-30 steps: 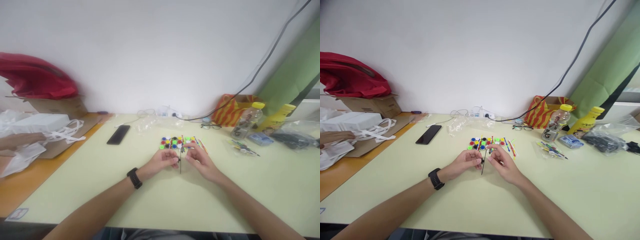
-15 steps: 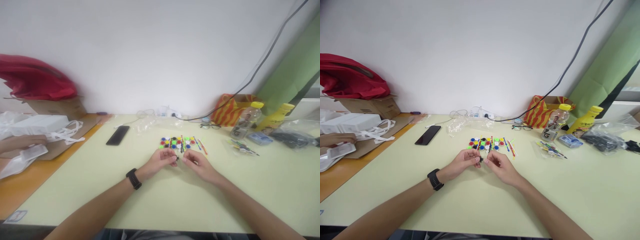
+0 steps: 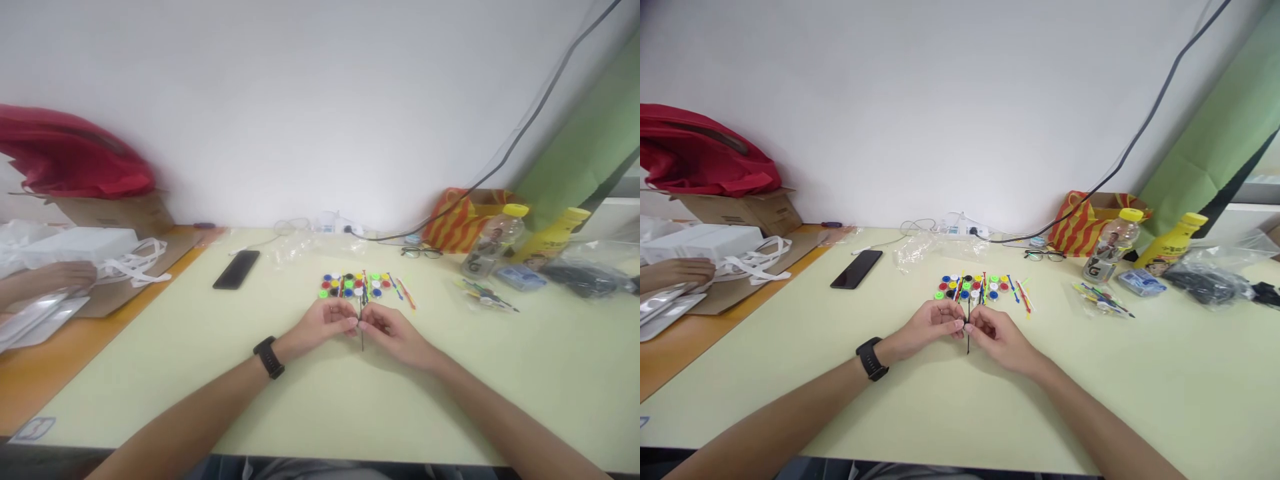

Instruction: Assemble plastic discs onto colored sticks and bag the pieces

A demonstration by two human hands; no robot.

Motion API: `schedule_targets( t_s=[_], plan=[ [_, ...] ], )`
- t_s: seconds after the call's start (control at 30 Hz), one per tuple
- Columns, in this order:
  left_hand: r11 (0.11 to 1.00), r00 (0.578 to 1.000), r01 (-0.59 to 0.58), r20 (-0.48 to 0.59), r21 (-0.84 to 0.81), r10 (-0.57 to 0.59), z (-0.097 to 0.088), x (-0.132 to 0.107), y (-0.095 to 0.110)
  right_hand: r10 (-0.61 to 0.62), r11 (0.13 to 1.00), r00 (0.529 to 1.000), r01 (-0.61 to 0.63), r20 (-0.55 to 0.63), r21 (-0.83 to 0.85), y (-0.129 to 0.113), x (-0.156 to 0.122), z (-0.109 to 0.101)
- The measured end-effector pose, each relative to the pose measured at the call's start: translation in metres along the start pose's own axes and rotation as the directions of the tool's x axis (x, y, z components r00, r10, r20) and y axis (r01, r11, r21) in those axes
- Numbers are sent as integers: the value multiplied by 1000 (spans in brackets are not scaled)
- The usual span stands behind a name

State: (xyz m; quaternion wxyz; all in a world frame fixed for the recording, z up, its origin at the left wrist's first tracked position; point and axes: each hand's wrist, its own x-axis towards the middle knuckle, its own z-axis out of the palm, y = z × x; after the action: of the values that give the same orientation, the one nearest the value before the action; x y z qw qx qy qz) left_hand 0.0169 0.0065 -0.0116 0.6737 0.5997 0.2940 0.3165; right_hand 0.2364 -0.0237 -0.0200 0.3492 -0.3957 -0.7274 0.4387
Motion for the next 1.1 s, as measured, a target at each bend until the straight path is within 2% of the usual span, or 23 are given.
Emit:
schedule_targets(
  t_s=[0.23,0.33,0.4,0.47,0.53,0.6,0.7,0.83,0.93,1.03,1.1],
  plan=[
    [993,998,-31,59,112,24,2,0,-2,-1,997,999,4,43,-73,-6,-1,-8],
    [984,998,-46,60,174,36,3,0,-3,16,990,999,-8,51,-142,-4,0,-19],
    [977,999,-35,31,208,29,2,-1,-4,47,966,999,-47,-4,-255,-1,1,-31],
    [976,1000,-9,18,218,5,2,0,-4,63,879,987,-124,-146,-460,4,2,-47],
    [977,1000,10,20,212,-14,2,0,-4,61,705,950,-257,-306,-661,11,1,-66],
    [979,999,19,22,204,-24,2,0,-4,94,554,918,-370,-386,-746,16,-1,-84],
    [983,999,36,21,181,-40,2,0,-4,167,435,886,-459,-432,-775,23,-7,-105],
    [984,998,50,16,170,-53,2,-1,-3,264,368,858,-513,-442,-776,29,-16,-121],
    [982,999,37,32,183,-44,2,-1,-2,286,328,830,-555,-479,-764,33,-20,-129],
    [981,998,34,41,193,-42,1,0,-2,219,305,818,-576,-532,-759,36,-21,-134],
    [981,998,43,37,189,-51,1,0,-2,136,342,815,-572,-563,-746,37,-19,-135]
  ],
)
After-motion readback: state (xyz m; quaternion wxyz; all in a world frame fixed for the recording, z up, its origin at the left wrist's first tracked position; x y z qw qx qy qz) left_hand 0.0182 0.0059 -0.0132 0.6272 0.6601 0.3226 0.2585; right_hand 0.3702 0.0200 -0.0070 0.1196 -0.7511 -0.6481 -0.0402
